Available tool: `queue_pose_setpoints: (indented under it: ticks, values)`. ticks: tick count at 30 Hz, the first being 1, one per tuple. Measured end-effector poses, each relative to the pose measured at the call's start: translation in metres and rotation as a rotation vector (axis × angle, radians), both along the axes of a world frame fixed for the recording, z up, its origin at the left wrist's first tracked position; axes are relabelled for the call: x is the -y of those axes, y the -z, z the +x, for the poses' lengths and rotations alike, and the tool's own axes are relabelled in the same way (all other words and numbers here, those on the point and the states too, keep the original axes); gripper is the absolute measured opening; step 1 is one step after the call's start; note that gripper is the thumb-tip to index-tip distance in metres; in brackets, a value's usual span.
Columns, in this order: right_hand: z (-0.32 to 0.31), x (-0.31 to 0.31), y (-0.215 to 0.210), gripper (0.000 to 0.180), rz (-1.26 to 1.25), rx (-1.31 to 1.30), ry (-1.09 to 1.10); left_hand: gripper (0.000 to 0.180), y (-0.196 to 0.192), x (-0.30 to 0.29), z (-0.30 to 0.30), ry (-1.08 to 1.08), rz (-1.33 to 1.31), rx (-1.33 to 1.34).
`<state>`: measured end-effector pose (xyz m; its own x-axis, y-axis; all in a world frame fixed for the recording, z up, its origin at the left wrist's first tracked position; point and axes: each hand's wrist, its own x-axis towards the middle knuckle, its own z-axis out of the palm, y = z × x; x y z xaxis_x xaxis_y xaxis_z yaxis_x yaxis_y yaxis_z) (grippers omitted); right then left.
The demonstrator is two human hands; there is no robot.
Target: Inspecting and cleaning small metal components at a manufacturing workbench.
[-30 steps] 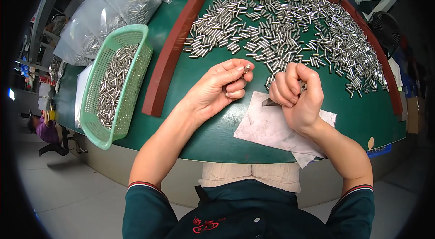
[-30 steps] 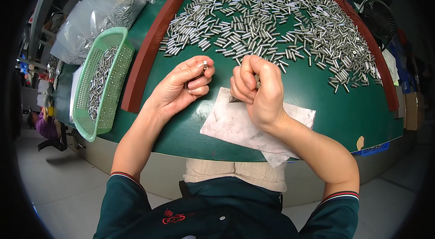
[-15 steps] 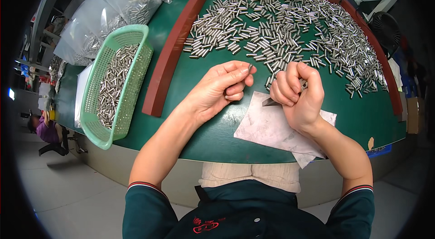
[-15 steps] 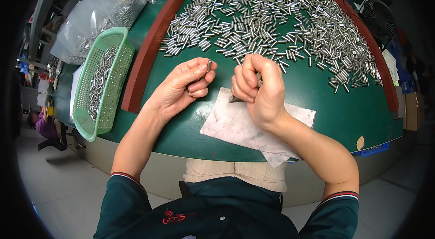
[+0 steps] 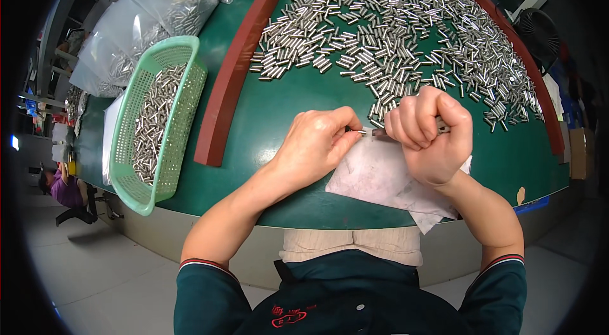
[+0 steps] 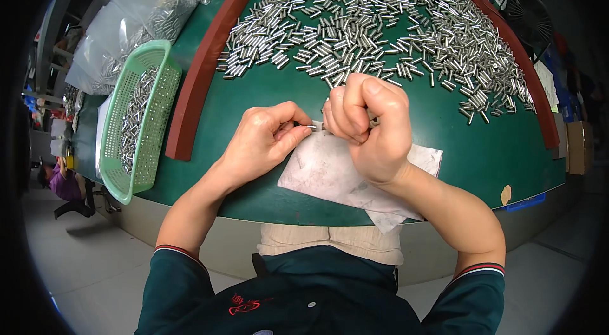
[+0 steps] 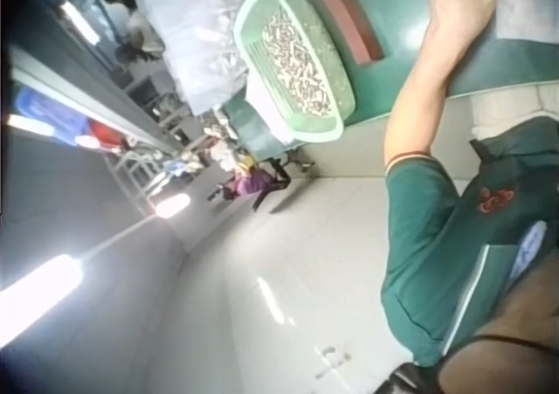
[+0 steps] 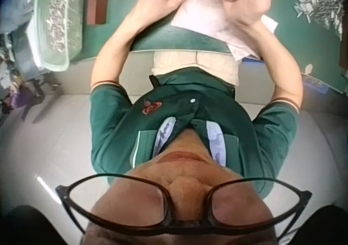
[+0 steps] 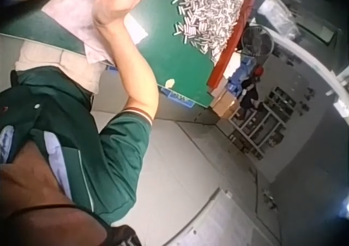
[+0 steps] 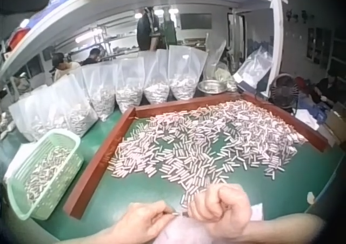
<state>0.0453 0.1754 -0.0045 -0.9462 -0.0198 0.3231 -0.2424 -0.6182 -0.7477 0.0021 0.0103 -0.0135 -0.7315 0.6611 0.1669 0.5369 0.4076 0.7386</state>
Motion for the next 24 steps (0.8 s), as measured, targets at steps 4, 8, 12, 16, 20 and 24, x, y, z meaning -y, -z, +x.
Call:
queue_pose_setpoints:
  ticks: [4,8,12,16,20,24]
  values:
    - [-0.0016,0.0000,0.0059,0.037,-0.058,0.075,-0.014,0.007,0.0010,-0.0008,0.0013,0.012,0.010,0.035]
    - [-0.0031,0.0021,0.0037,0.036,-0.057,0.147,0.014,0.007,0.0051,-0.0005,0.0029,0.058,0.040,-0.011]
    - [-0.0016,0.0031,0.0021,0.036,-0.051,0.155,0.028,0.008,-0.0017,-0.0013,0.0035,0.023,-0.024,-0.009]
    - [-0.0007,0.0027,0.0035,0.036,-0.058,0.168,0.009,0.008,0.0025,-0.0008,0.0037,0.012,-0.020,-0.011]
    - [0.0002,0.0038,0.0062,0.036,-0.046,0.203,0.008,0.008,0.0018,-0.0020,0.0038,0.002,-0.034,0.005]
    - [0.0001,0.0050,0.0065,0.036,-0.034,0.202,0.012,0.008,0.0022,-0.0017,0.0036,-0.001,-0.036,0.003]
